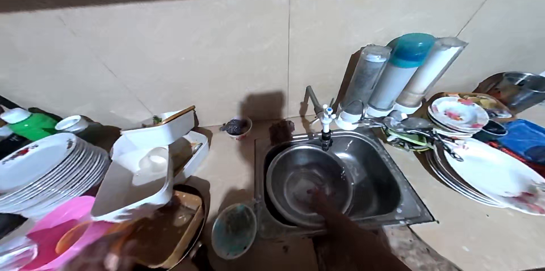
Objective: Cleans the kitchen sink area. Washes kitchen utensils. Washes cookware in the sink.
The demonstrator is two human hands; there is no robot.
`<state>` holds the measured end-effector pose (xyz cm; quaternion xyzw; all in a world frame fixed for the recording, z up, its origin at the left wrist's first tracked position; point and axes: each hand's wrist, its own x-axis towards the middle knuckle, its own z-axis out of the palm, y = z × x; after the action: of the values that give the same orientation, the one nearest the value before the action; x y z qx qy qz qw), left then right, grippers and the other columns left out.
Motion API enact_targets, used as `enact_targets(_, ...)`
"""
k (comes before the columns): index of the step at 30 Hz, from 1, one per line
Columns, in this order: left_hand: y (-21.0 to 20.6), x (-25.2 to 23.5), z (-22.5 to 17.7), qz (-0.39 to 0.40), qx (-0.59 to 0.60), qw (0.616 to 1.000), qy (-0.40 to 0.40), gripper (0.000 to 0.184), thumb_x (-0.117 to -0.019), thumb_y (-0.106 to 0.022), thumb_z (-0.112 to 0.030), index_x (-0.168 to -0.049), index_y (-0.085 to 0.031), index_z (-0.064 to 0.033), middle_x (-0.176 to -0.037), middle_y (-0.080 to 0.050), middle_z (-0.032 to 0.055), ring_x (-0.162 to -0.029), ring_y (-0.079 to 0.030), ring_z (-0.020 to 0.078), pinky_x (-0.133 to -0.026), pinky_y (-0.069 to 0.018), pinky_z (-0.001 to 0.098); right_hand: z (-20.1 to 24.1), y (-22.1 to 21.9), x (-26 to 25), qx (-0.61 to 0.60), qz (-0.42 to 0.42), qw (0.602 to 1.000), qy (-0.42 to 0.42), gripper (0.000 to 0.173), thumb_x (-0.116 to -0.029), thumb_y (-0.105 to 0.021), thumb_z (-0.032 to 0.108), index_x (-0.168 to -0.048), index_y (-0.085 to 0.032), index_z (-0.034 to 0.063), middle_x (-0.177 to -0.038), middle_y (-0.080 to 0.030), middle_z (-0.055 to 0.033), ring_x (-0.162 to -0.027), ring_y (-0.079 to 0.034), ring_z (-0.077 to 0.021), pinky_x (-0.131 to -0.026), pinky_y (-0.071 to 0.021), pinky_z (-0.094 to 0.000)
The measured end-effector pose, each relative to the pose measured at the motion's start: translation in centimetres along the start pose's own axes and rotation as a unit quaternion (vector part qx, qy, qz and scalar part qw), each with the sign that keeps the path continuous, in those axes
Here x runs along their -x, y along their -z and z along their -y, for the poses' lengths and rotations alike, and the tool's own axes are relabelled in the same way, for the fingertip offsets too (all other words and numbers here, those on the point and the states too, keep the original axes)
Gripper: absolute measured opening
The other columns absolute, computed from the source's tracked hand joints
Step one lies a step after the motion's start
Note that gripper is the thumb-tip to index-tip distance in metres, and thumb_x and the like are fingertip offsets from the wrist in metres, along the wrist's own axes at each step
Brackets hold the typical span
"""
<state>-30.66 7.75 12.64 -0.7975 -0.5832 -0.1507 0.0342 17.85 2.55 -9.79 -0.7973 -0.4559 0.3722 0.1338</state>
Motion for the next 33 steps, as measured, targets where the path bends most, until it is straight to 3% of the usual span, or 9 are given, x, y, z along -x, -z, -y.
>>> enact_targets(3, -5.8, 0.3, -9.8, 0.062, 0.044, 0.993, -0.087, 0.057, -0.0972, -0.065, -0.041, -0.135, -0.063, 0.0017, -0.137, -0.058, 0.0337, -0.128, -0.053, 0.0579, -0.105, -0.0424, 0.0699, -1.1, 0.4, -1.2, -0.160, -0.205, 0.964, 0.051, 0.052, -0.1004, -0.062, 0.025, -0.144, -0.053, -0.0021, -0.161, -0.028, -0.0314, -0.148, -0.034, -0.0455, -0.120, -0.0328, -0.0547)
enact_targets(7, -13.6, 0.6, -16.7, 0.200, 0.023, 0.979, 0.024, 0.106, -0.0801, -0.075, -0.067, -0.161, -0.034, -0.0111, -0.164, -0.025, 0.0319, -0.147, -0.025, 0.0603, -0.108, -0.0288, 0.0793, -1.2, 4.3, -1.1, -0.286, -0.425, 0.836, 0.198, 0.055, -0.0995, -0.059, 0.022, -0.139, -0.050, -0.0142, -0.152, -0.039, -0.0365, -0.142, -0.039, -0.0490, -0.117, -0.0359, -0.0555)
enact_targets(9, -15.9, 0.4, -18.2, 0.157, 0.008, 0.985, 0.069, 0.103, -0.0789, -0.077, -0.063, -0.159, -0.037, -0.0111, -0.162, -0.029, 0.0313, -0.148, -0.022, 0.0605, -0.106, -0.0214, 0.0844, 0.5, 9.1, -0.1, -0.268, -0.471, 0.791, 0.285, 0.062, -0.0986, -0.055, 0.026, -0.139, -0.043, -0.0194, -0.148, -0.040, -0.0398, -0.140, -0.041, -0.0494, -0.116, -0.0356, -0.0555)
enact_targets(13, -17.6, -1.5, -19.5, 0.115, -0.003, 0.986, 0.123, 0.080, -0.0863, -0.071, -0.052, -0.149, -0.050, -0.0072, -0.155, -0.044, 0.0269, -0.148, -0.029, 0.0557, -0.106, -0.0207, 0.0831, 5.6, 17.6, 1.0, -0.256, -0.403, 0.784, 0.396, 0.054, -0.0974, -0.060, 0.022, -0.137, -0.049, -0.0142, -0.138, -0.053, -0.0330, -0.125, -0.058, -0.0364, -0.103, -0.0504, -0.0465)
enact_targets(16, -18.0, -2.3, -19.6, 0.079, 0.008, 0.991, 0.108, 0.080, -0.0859, -0.062, -0.056, -0.144, -0.054, -0.0015, -0.150, -0.049, 0.0290, -0.144, -0.034, 0.0566, -0.103, -0.0211, 0.0839, 9.2, 20.9, 0.9, -0.238, -0.309, 0.854, 0.344, 0.040, -0.1072, -0.051, 0.025, -0.132, -0.060, -0.0052, -0.114, -0.067, -0.0243, -0.099, -0.067, -0.0339, -0.089, -0.0538, -0.0502)
enact_targets(19, -17.4, -2.3, -19.3, 0.106, 0.018, 0.989, 0.106, 0.091, -0.0813, -0.062, -0.064, -0.149, -0.051, -0.0040, -0.154, -0.044, 0.0285, -0.148, -0.029, 0.0554, -0.106, -0.0159, 0.0841, 9.2, 20.3, -0.7, -0.212, -0.341, 0.840, 0.364, 0.036, -0.1098, -0.043, 0.021, -0.116, -0.067, -0.0058, -0.090, -0.068, -0.0200, -0.076, -0.066, -0.0304, -0.074, -0.0550, -0.0483)
enact_targets(21, -16.1, -2.1, -19.3, 0.176, 0.007, 0.975, 0.137, 0.104, -0.0766, -0.077, -0.063, -0.158, -0.038, -0.0118, -0.162, -0.032, 0.0279, -0.152, -0.018, 0.0549, -0.109, -0.0127, 0.0843, 8.6, 19.8, -1.3, -0.205, -0.355, 0.824, 0.391, 0.032, -0.1072, -0.048, 0.017, -0.114, -0.071, -0.0057, -0.093, -0.073, -0.0200, -0.077, -0.070, -0.0296, -0.074, -0.0580, -0.0462)
enact_targets(25, -14.7, -1.9, -19.5, 0.187, -0.028, 0.965, 0.181, 0.097, -0.0710, -0.085, -0.051, -0.153, -0.046, -0.0162, -0.159, -0.039, 0.0214, -0.145, -0.033, 0.0524, -0.098, -0.0368, 0.0772, 7.6, 20.7, -1.1, -0.229, -0.282, 0.846, 0.390, 0.035, -0.1099, -0.043, 0.019, -0.118, -0.069, -0.0032, -0.096, -0.073, -0.0170, -0.073, -0.067, -0.0231, -0.070, -0.0560, -0.0420)
enact_targets(33, -13.9, -11.8, -18.5, 0.156, 0.002, 0.967, 0.201, 0.095, -0.0789, -0.080, -0.051, -0.158, -0.039, -0.0188, -0.165, -0.030, 0.0193, -0.151, -0.024, 0.0503, -0.106, -0.0295, 0.0784, 7.9, 22.4, -1.0, -0.316, -0.162, 0.865, 0.355, 0.050, -0.1129, -0.031, 0.031, -0.108, -0.070, -0.0006, -0.089, -0.074, -0.0053, -0.067, -0.065, -0.0064, -0.063, -0.0549, -0.0262)
